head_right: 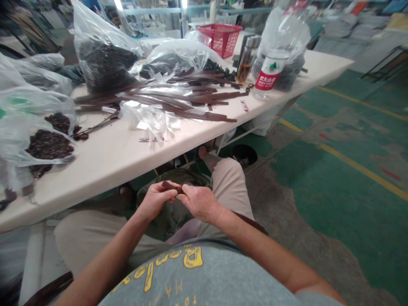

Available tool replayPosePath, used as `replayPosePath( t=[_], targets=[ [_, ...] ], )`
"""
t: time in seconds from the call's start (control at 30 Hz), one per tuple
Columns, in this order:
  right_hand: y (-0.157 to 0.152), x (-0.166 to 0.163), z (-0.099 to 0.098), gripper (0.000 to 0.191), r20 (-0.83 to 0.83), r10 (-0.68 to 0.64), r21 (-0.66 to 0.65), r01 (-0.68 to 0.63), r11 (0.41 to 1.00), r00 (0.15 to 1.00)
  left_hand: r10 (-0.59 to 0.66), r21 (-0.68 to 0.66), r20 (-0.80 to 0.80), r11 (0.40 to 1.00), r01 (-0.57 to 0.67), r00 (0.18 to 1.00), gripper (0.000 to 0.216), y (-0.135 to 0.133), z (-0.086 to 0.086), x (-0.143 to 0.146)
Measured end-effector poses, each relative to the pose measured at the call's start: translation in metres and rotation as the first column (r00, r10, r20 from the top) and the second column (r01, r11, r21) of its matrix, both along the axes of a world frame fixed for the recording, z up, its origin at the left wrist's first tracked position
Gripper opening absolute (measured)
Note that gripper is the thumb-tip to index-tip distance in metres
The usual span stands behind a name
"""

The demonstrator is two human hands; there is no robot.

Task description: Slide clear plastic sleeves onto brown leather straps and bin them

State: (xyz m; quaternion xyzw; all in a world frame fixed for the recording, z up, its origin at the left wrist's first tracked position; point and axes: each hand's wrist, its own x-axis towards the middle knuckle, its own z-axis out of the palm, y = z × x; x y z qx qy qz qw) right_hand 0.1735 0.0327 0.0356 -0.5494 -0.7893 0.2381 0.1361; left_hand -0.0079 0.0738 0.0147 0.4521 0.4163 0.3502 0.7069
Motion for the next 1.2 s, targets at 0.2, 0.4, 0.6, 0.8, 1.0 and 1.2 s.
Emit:
replayPosePath(
  t=[0.2, 0.4, 0.6, 0.8, 1.0, 1.2],
  targets=[
    [-0.011, 0.013, -0.003, 0.022, 0.084, -0.059, -0.089, 0.067, 0.994, 0.995, 0.134, 0.001, 0.017, 0.991, -0.134, 0.991, 0.021, 0.013, 0.001, -0.016],
    [-0.017, 0.013, -0.012, 0.021, 0.098, -0.039, -0.038, 0.043, 0.998, 0.994, 0.071, -0.039, 0.049, 0.997, -0.070, 0.996, 0.027, 0.008, 0.000, -0.010],
    [-0.012, 0.009, -0.011, 0.023, -0.022, 0.011, -0.041, -0.012, 0.999, 1.000, 0.017, -0.038, 0.055, 0.999, -0.015, 0.998, 0.030, 0.003, -0.001, -0.003],
    [-0.007, 0.002, -0.008, 0.025, -0.178, -0.009, -0.147, -0.018, 0.989, 0.984, -0.045, -0.040, 0.082, 0.998, 0.049, 0.996, 0.030, 0.001, 0.000, 0.003],
    [-0.005, 0.005, -0.008, 0.021, -0.218, -0.031, -0.189, -0.011, 0.982, 0.976, -0.062, -0.001, 0.101, 0.998, 0.063, 0.993, 0.027, 0.001, -0.004, 0.001],
    [-0.010, 0.012, -0.010, 0.021, -0.114, -0.042, -0.210, 0.017, 0.977, 0.993, -0.078, -0.032, 0.117, 0.996, 0.082, 0.990, 0.029, 0.000, -0.006, 0.004]
  ],
)
